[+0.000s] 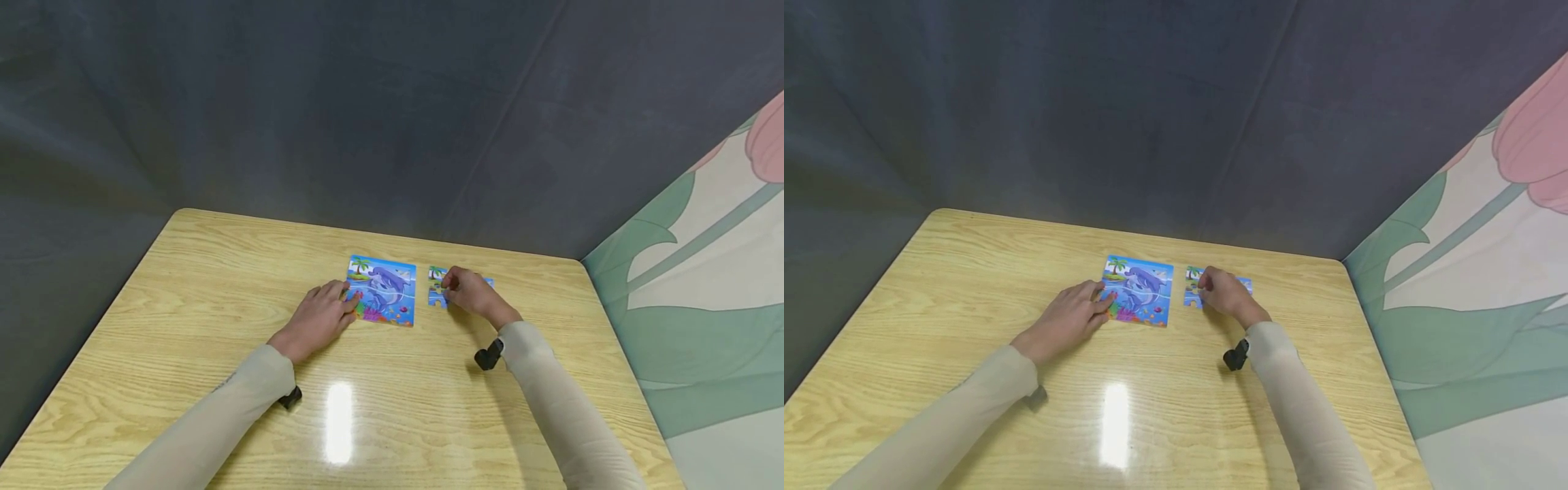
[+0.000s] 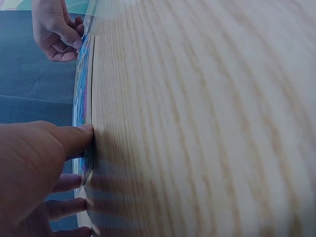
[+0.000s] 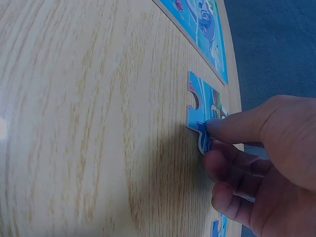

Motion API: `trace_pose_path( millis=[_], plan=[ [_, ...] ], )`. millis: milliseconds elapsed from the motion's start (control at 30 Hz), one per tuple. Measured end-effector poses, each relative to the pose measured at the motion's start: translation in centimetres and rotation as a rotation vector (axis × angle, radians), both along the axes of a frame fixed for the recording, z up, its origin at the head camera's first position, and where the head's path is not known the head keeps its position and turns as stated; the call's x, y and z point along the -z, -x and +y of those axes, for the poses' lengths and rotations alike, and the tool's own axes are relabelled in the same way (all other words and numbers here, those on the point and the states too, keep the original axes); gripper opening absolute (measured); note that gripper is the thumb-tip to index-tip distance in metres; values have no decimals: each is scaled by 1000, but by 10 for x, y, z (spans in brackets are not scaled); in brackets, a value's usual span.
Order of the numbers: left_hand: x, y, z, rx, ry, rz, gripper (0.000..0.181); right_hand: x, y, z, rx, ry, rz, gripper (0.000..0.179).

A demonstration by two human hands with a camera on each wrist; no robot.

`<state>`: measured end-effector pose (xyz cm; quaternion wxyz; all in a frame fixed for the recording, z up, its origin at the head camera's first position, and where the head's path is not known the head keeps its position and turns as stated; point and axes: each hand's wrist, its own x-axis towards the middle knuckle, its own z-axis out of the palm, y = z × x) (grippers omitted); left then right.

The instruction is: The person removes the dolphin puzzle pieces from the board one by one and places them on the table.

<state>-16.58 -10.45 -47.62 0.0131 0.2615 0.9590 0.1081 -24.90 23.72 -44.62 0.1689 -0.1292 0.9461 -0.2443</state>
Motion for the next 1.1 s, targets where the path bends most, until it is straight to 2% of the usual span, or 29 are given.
trace_pose_path(
  millis=[167,333,733,933,1100],
  plan=[
    [-1,-1,0,3,0,5,49,0,-1,-1,3,-17,3,8],
    [-1,-1,-1,-7,-2,-21,49,1,-2,-4,3,-39,-1,8],
    [-4,-2,1,5,18,10,49,0,-7,-5,-10,-65,35,7],
    [-3,-2,1,9,25,35,48,1,-8,-13,-9,-35,47,5],
    [-4,-3,1,5,15,14,48,-5,-10,-35,-25,14,34,5]
  ],
)
